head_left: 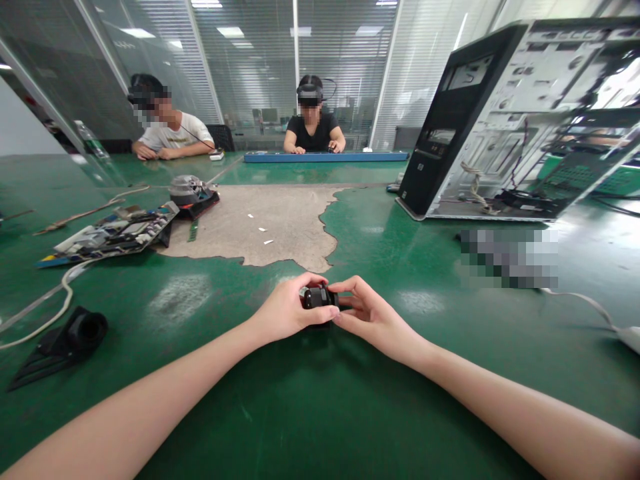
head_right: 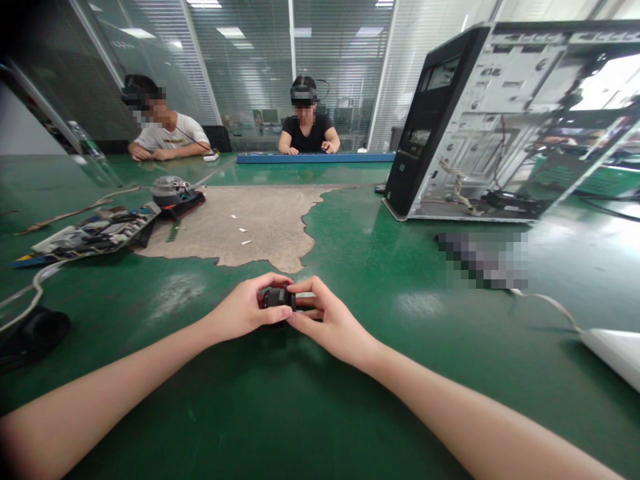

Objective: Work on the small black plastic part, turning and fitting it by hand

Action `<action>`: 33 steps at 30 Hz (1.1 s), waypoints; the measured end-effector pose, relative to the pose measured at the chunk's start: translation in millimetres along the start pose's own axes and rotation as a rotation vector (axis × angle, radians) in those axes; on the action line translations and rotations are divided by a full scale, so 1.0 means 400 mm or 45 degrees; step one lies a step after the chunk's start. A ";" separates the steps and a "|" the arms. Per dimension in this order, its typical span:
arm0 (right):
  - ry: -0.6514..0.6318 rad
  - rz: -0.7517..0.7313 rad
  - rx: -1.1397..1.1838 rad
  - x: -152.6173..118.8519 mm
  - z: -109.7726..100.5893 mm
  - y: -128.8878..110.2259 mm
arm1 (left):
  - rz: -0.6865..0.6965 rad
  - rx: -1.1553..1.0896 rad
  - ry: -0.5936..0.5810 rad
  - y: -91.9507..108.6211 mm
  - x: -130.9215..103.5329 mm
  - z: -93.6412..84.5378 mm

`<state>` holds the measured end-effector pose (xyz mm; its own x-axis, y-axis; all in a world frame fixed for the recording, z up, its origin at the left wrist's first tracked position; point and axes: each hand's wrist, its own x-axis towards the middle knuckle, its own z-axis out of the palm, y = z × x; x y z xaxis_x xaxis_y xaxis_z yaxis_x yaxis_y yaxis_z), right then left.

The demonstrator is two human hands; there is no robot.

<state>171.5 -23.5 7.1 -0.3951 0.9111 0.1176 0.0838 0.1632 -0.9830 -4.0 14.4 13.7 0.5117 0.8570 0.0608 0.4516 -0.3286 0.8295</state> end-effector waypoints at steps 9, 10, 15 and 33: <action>0.001 -0.018 -0.073 0.001 0.000 0.007 | 0.029 -0.001 -0.006 0.003 -0.001 -0.002; -0.005 -0.026 -0.073 0.000 0.000 0.008 | 0.024 0.000 -0.007 0.004 -0.001 -0.002; -0.003 -0.050 -0.036 -0.003 0.000 0.009 | 0.010 0.009 0.003 0.002 0.000 -0.002; -0.018 -0.013 -0.018 -0.003 -0.003 0.004 | 0.017 0.016 0.012 0.002 -0.001 -0.001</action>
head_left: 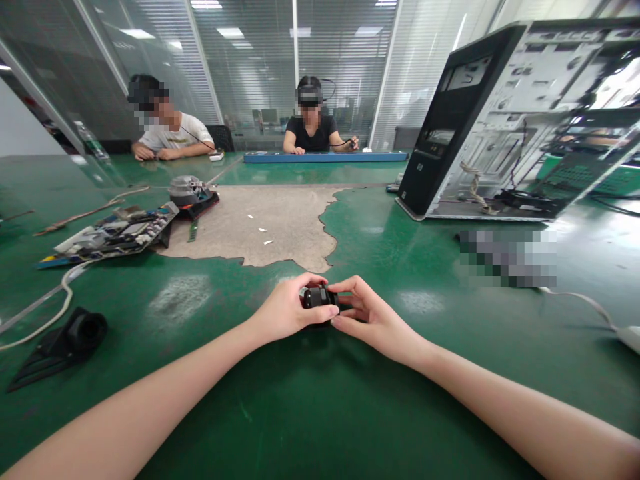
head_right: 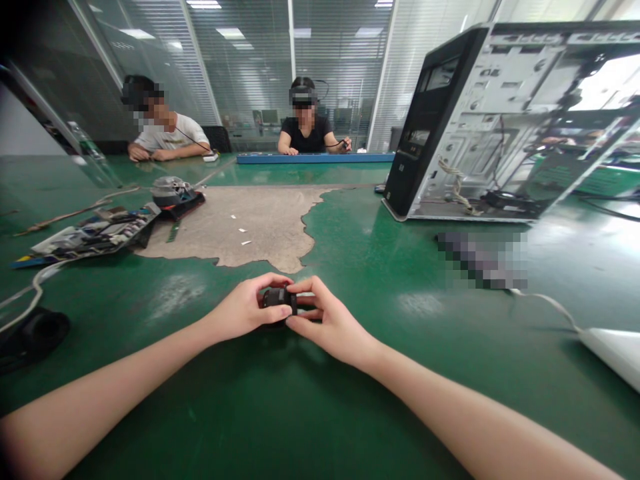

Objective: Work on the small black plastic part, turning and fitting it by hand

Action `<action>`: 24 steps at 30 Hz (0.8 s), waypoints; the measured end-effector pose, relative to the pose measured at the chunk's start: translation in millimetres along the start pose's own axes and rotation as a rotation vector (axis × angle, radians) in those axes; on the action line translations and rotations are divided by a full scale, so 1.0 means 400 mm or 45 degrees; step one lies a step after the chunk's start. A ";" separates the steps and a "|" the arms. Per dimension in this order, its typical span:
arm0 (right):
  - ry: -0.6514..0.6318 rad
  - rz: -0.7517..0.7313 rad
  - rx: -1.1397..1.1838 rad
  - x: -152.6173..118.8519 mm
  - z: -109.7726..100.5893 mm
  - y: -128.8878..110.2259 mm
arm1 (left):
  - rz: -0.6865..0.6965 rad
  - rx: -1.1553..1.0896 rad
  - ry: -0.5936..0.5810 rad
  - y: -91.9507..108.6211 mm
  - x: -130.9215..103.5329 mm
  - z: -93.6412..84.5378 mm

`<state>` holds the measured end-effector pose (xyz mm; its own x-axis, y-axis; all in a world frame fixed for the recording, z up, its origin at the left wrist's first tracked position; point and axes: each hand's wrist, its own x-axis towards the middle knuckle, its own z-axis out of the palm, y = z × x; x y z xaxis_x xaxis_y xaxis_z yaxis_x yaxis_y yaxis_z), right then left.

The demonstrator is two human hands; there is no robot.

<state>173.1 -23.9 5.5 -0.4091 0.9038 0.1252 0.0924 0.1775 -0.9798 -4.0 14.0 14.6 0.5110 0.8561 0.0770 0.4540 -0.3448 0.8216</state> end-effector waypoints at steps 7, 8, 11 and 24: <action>0.053 -0.003 -0.061 0.007 0.002 0.002 | 0.020 -0.007 -0.007 0.002 0.001 -0.001; 0.044 0.000 -0.067 0.007 0.001 0.004 | 0.020 -0.010 -0.008 0.002 0.001 -0.001; 0.007 -0.028 -0.044 0.005 0.000 0.007 | 0.015 -0.008 -0.009 0.004 0.001 -0.002; 0.030 -0.002 -0.041 0.008 -0.001 0.005 | 0.012 0.010 -0.008 0.002 0.001 -0.001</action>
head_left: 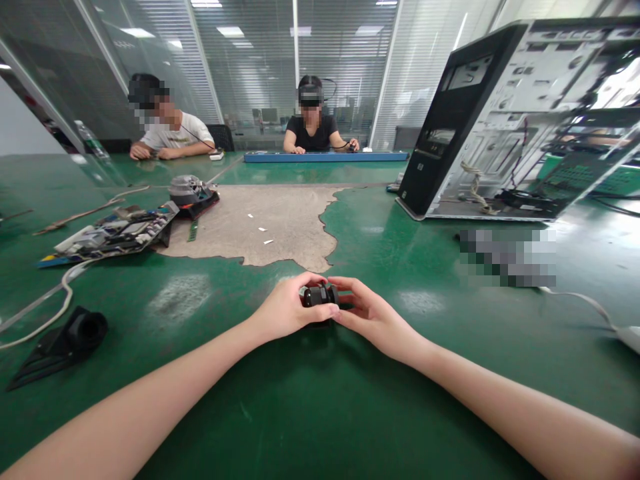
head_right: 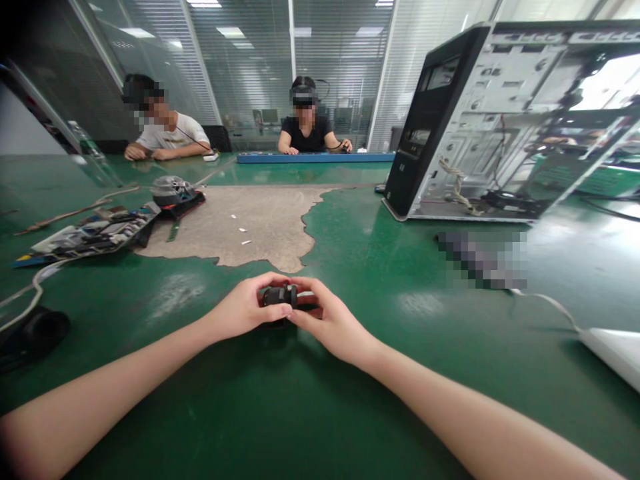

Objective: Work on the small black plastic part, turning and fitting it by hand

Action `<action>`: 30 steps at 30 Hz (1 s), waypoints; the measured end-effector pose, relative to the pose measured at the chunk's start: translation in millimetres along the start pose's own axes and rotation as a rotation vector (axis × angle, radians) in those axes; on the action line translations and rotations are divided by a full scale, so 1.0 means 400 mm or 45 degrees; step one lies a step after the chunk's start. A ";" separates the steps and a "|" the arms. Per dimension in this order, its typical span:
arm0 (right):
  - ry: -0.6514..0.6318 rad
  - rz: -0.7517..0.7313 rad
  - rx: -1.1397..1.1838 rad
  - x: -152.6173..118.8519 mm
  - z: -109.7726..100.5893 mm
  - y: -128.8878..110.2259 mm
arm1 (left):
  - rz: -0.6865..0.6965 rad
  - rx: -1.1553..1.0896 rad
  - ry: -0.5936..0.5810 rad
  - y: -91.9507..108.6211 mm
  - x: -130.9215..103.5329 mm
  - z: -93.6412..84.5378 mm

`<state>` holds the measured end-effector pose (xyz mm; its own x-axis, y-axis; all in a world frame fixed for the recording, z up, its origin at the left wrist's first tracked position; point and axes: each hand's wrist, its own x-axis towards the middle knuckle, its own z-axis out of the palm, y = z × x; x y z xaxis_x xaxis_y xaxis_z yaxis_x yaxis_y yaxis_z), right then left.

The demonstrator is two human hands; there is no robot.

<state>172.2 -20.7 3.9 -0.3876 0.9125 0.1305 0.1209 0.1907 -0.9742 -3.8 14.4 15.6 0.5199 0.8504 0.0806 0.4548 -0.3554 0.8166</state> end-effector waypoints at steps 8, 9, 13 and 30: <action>-0.013 0.002 0.075 -0.005 0.002 -0.006 | -0.008 0.016 0.013 -0.001 0.001 -0.001; -0.005 0.014 0.074 -0.004 0.003 -0.008 | -0.006 0.023 0.017 -0.001 0.001 -0.001; 0.043 0.001 0.022 0.000 0.005 -0.006 | -0.004 0.015 0.013 -0.001 0.001 -0.001; 0.032 -0.038 0.054 -0.002 0.005 -0.006 | -0.005 0.001 0.018 -0.001 0.002 0.001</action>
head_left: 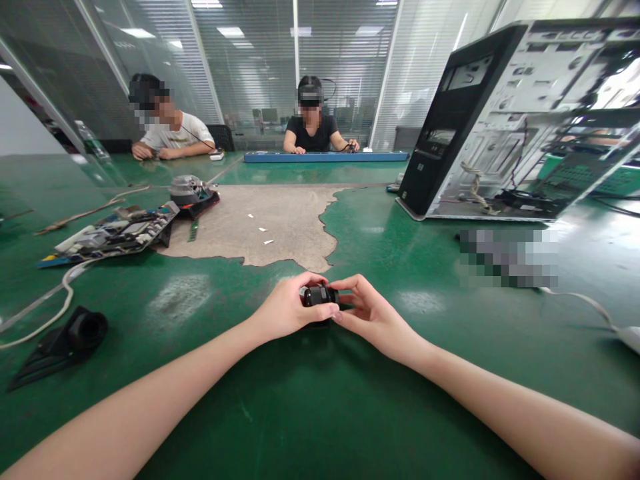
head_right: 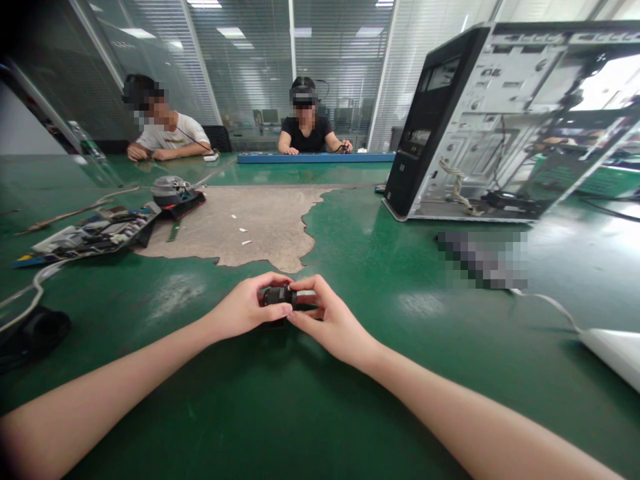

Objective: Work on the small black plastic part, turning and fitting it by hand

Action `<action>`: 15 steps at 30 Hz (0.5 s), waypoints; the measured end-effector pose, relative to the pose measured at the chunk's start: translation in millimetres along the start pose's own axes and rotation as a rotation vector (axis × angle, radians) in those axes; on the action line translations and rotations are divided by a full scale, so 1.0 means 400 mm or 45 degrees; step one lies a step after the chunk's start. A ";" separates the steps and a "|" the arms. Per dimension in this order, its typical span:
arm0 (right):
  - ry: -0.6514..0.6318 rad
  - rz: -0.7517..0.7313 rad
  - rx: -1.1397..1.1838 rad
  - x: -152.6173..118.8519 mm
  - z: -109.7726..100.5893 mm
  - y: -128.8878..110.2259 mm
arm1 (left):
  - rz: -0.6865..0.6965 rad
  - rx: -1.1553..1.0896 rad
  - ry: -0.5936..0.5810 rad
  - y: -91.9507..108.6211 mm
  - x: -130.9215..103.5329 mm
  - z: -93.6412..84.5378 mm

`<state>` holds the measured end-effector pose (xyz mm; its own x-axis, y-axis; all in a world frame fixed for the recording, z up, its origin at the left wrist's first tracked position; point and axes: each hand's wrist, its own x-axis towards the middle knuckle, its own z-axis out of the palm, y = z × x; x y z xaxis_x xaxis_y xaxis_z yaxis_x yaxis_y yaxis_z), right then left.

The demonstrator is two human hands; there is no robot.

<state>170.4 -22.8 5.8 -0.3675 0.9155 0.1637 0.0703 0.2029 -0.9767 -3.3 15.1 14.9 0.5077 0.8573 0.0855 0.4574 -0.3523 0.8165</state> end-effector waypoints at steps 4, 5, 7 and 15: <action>0.003 0.007 -0.069 -0.001 -0.003 0.006 | 0.005 -0.024 -0.021 0.002 -0.001 0.000; -0.005 0.010 -0.078 -0.002 -0.003 0.007 | 0.004 -0.025 -0.022 0.002 -0.001 -0.001; -0.010 -0.001 -0.076 -0.004 -0.002 0.010 | -0.003 -0.021 -0.018 0.003 -0.001 -0.001; 0.212 0.108 0.049 0.006 0.002 0.015 | -0.021 0.010 -0.010 0.003 0.001 -0.005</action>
<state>169.3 -19.4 0.0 -0.2031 0.9742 0.0982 0.0576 0.1121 -0.9920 -3.8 15.6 17.1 0.5056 0.8601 0.0676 0.4716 -0.3412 0.8132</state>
